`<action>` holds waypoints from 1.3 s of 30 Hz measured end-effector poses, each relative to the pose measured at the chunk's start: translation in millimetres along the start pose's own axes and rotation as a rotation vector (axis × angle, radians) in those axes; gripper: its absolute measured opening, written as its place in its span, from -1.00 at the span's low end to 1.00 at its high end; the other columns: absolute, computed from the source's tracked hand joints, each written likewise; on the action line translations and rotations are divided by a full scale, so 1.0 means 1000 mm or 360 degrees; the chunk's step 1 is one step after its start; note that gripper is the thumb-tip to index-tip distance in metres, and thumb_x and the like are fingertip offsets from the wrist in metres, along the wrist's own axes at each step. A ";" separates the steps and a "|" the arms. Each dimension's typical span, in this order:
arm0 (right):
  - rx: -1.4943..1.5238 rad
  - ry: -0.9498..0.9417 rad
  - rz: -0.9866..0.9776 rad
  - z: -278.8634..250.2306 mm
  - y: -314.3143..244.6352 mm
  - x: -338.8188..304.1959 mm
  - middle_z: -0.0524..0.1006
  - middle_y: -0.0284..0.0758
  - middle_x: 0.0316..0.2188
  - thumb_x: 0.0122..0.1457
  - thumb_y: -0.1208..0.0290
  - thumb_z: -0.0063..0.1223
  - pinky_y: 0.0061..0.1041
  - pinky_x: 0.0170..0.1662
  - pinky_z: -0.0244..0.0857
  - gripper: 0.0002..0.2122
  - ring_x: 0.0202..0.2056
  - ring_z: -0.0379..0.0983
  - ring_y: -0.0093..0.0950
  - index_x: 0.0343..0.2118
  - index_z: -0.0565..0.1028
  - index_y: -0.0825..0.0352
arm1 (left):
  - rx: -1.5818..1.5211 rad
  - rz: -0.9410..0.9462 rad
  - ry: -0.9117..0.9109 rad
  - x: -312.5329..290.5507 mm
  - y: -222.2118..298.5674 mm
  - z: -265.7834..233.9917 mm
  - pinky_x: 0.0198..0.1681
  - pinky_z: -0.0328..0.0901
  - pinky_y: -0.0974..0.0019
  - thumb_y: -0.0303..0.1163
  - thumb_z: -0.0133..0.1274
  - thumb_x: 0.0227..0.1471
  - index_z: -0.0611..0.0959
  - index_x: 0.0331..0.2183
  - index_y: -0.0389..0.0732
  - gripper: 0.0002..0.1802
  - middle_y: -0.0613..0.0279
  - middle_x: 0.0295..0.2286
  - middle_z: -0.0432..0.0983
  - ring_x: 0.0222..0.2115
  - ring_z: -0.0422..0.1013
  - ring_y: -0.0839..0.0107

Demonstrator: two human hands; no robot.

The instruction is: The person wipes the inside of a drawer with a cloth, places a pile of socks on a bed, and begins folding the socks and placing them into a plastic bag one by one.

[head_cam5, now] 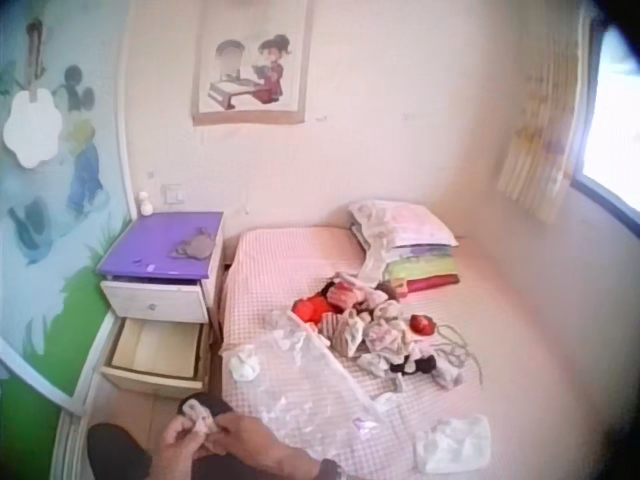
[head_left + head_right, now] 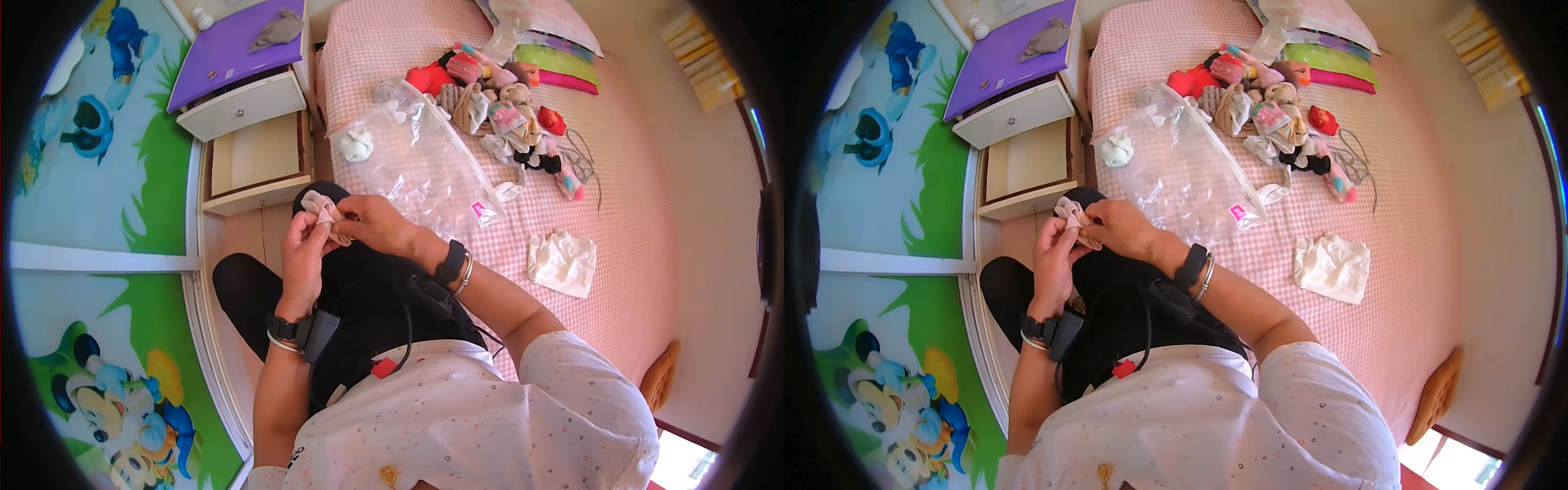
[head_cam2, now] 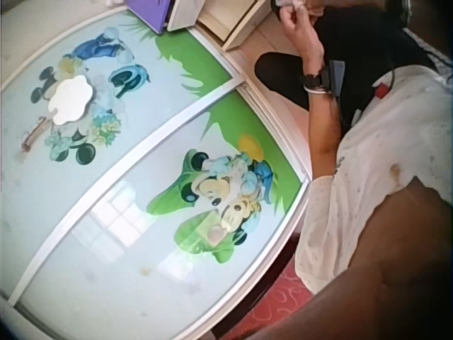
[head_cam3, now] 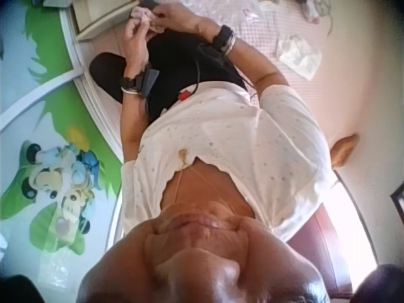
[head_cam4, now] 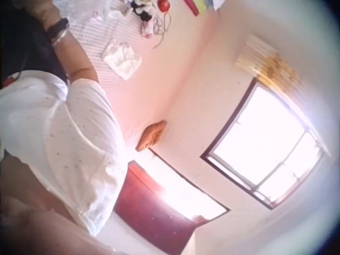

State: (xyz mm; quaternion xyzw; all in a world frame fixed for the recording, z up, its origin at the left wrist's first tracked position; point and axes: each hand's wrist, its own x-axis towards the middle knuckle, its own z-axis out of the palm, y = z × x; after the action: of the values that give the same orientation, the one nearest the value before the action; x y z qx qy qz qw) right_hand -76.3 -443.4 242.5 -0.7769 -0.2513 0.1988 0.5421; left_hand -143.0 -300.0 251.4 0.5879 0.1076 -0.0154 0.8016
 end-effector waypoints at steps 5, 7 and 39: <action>-0.0050 0.0015 0.0118 0.003 -0.001 0.003 0.46 -0.07 -0.52 0.00 0.28 0.01 -0.29 -0.34 0.25 -0.78 -0.40 0.40 -0.12 -0.46 0.43 0.38 | -0.0062 -0.0043 0.0001 0.000 -0.003 0.001 -0.26 0.35 0.36 -0.43 -0.14 0.12 0.40 -0.42 -0.19 -0.92 0.33 -0.45 0.39 -0.40 0.37 0.56; -0.0371 0.0097 0.0014 0.004 -0.012 0.005 0.47 -0.07 -0.50 -0.01 0.28 -0.02 -0.26 -0.31 0.25 -0.78 -0.36 0.40 -0.10 -0.46 0.41 0.38 | -0.0061 -0.0015 0.0072 0.000 -0.005 0.001 -0.26 0.34 0.36 -0.44 -0.12 0.11 0.40 -0.44 -0.17 -0.92 0.36 -0.44 0.36 -0.39 0.32 0.59; 0.2217 -0.0435 0.0623 0.004 0.002 -0.008 0.41 -0.38 -0.53 0.06 0.53 -0.18 -0.67 -0.69 0.14 -0.83 -0.61 0.31 -0.62 -0.28 0.37 0.37 | -0.0281 0.0235 0.0221 0.006 0.009 0.001 -0.37 0.24 0.57 -0.46 -0.02 0.06 0.49 -0.38 -0.26 -0.92 0.37 -0.48 0.42 -0.48 0.32 0.67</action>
State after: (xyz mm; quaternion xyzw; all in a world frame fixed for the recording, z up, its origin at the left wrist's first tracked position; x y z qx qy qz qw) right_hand -85.1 -446.1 239.2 -0.2513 0.0113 0.5004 0.8284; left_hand -135.8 -297.8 259.1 0.5210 0.1202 0.0940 0.8398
